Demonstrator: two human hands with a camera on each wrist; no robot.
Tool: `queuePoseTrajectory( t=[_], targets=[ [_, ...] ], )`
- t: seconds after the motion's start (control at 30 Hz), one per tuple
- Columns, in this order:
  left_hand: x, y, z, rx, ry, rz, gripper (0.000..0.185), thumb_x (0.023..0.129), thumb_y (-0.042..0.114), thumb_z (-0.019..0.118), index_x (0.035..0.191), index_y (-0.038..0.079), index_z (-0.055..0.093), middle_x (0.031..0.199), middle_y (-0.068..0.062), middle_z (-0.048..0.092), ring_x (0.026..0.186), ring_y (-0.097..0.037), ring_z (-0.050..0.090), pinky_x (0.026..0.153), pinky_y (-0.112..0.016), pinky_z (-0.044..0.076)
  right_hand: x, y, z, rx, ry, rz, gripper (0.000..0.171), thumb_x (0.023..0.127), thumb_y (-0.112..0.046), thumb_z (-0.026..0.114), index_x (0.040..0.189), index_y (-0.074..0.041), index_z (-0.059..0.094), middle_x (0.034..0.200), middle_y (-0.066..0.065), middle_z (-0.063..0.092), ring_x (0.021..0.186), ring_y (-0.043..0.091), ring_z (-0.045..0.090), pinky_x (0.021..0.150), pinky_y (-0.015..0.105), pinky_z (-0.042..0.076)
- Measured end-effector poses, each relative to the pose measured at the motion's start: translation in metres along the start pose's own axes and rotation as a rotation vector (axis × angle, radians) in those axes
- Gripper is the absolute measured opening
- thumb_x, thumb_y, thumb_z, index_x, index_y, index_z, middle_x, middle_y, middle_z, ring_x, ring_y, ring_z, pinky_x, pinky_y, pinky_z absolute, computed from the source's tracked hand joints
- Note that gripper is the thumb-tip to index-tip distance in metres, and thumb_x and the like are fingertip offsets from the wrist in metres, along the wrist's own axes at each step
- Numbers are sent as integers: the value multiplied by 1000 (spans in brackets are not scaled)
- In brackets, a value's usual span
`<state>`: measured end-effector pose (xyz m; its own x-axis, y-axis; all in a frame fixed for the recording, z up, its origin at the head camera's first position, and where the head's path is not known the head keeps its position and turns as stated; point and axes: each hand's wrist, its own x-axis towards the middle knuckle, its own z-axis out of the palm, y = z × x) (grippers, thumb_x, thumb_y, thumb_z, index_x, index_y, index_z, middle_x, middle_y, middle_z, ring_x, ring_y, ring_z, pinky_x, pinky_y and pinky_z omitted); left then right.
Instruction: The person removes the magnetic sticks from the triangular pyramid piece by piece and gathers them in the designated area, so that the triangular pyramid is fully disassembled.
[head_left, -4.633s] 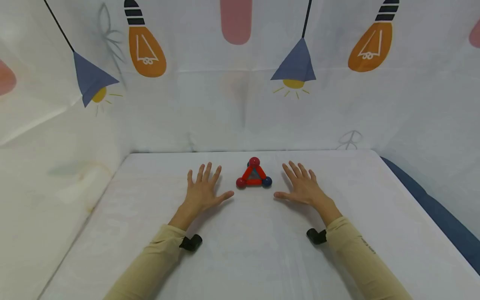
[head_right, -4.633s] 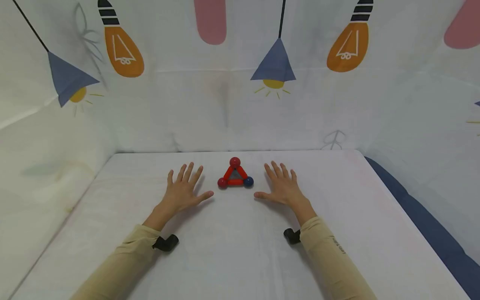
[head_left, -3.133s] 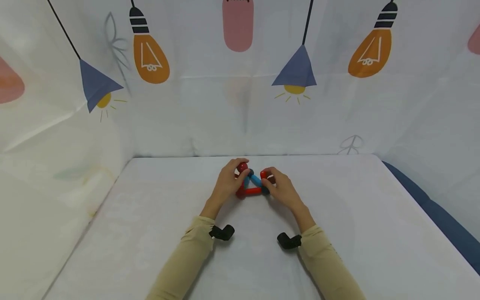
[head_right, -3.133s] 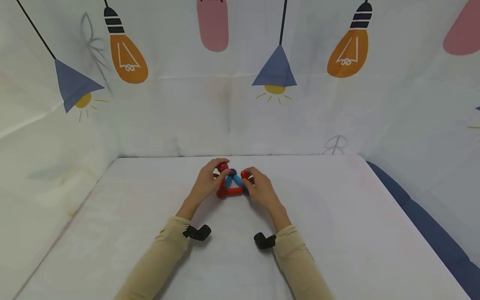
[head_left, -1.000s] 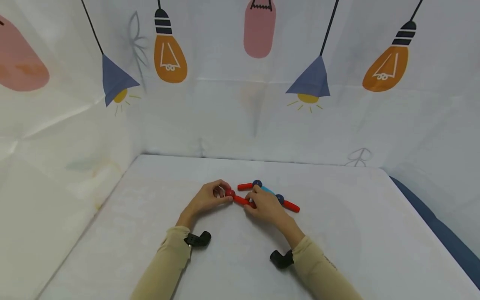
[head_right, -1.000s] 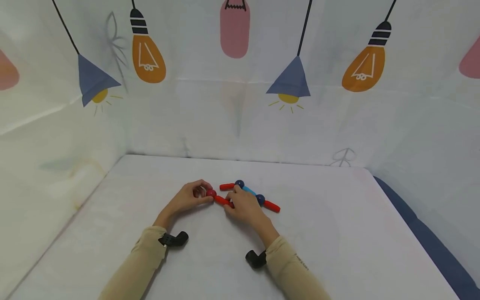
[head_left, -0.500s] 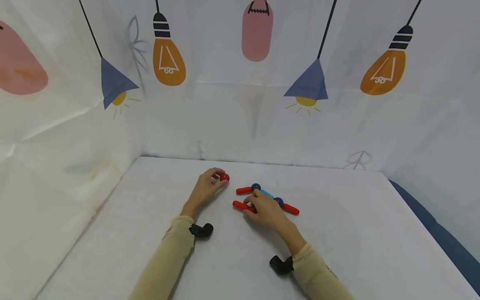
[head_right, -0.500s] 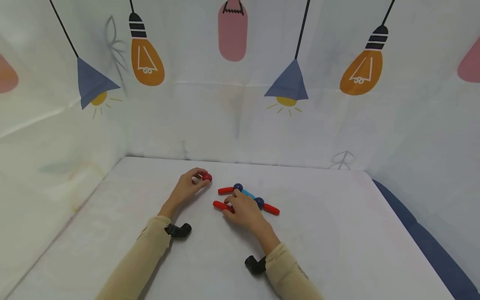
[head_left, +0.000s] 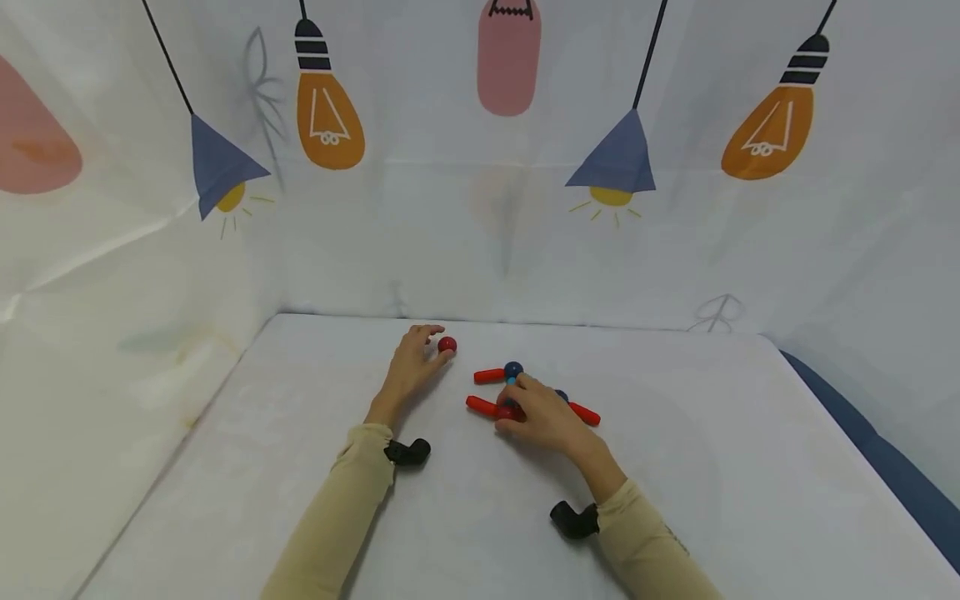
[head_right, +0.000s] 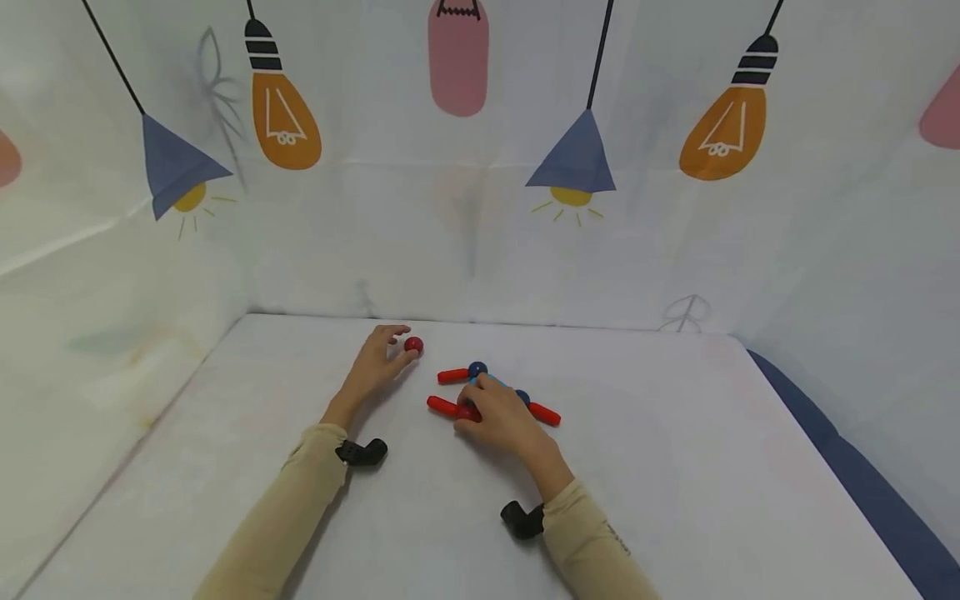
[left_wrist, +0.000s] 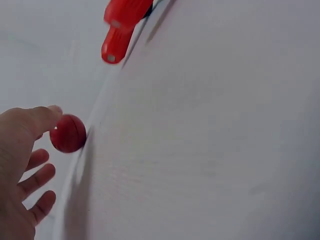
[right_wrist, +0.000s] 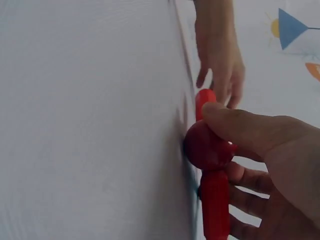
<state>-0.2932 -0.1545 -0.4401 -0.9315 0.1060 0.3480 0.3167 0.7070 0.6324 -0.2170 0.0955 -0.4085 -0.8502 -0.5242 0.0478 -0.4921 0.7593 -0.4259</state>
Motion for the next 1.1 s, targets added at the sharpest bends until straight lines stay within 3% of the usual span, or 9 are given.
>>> queuePoseTrajectory(
  t=[0.07,0.13,0.3,0.4,0.5,0.77,1.1],
  targets=[
    [-3,6,-1,15,18,64,39,88,21,66,124,9,56,118,-13,56,105,-28,55,91,-43,46,2,3,-2,13,9,-4,26,82,-36,72,103,-21,63,90,-5,47,81,10,47,68,25,42],
    [-7,16,-3,4,-10,140,32,89,19,65,120,10,58,113,-10,58,102,-24,56,90,-42,48,5,7,-4,17,19,-5,27,83,-37,71,103,-21,63,91,-5,47,81,10,47,68,25,42],
    [-21,42,-4,-47,-258,320,23,91,17,63,112,12,61,107,-3,64,101,-18,58,89,-39,49,9,15,-9,7,37,-8,28,82,-37,72,103,-20,64,91,-4,48,79,10,47,67,24,41],
    [-28,52,-1,-17,-386,364,23,89,18,64,112,13,62,106,-1,63,101,-17,56,91,-36,48,9,17,-9,19,32,-19,29,82,-37,73,103,-19,64,91,-3,48,79,11,47,66,25,41],
    [-34,56,4,64,-442,349,21,88,20,66,109,16,64,102,3,61,96,-13,53,88,-29,47,8,16,-6,39,24,-36,29,82,-36,72,104,-18,64,92,-2,48,80,12,47,67,25,41],
    [-40,56,9,169,-478,298,19,86,23,69,104,22,64,95,7,59,90,-10,50,80,-26,46,6,13,0,40,38,-30,27,83,-35,71,103,-19,64,92,-3,49,80,11,48,68,24,42],
    [-39,56,5,208,-444,384,17,87,22,68,103,21,66,100,7,65,94,-13,53,85,-35,43,4,9,2,47,34,-30,25,83,-32,72,102,-18,63,93,-3,49,80,11,48,68,25,42]
  ],
)
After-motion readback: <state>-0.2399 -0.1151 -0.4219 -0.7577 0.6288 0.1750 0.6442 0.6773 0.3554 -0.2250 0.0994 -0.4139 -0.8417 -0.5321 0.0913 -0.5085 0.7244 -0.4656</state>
